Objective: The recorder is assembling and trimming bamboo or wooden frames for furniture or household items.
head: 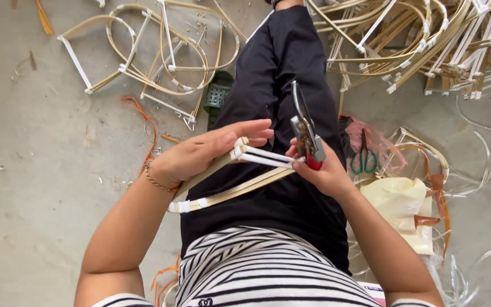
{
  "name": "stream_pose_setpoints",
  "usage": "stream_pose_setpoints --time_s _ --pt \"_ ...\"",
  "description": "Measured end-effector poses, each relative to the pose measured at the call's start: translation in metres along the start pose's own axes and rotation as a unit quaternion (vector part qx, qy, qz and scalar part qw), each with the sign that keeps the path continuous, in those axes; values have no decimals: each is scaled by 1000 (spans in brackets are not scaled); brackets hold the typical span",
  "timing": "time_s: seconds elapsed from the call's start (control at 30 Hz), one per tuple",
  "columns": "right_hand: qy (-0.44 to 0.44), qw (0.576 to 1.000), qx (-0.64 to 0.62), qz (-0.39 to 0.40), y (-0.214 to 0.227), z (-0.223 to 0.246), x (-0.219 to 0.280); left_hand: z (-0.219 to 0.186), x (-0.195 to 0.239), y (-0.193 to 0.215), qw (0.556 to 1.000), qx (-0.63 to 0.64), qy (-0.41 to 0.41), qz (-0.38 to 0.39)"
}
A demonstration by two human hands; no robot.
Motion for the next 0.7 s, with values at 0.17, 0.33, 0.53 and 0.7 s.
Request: stream_pose_setpoints --time_s 0.17,0.33,0.53,0.7 --pt "-22 999 -32 -34 12 5 2 -1 -8 -31 968 242 -37 56" --pt "22 995 -95 14 -9 19 -15 54 -42 -21 931 -353 -88 -44" --pt "-42 987 152 -17 20 45 23 115 -47 -3 979 -133 131 -78" --pt "-122 883 452 -1 19 46 58 33 -13 31 889 -394 6 -232"
Point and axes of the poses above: each hand's wrist, its own x-axis away from the middle knuckle, its own y-axis out of the back of the hand, z = x × y, the point moved 8 cm from there along -x, towards the middle knuckle, and after that the axes turned 7 degrees about z, right-handed, at the moved point
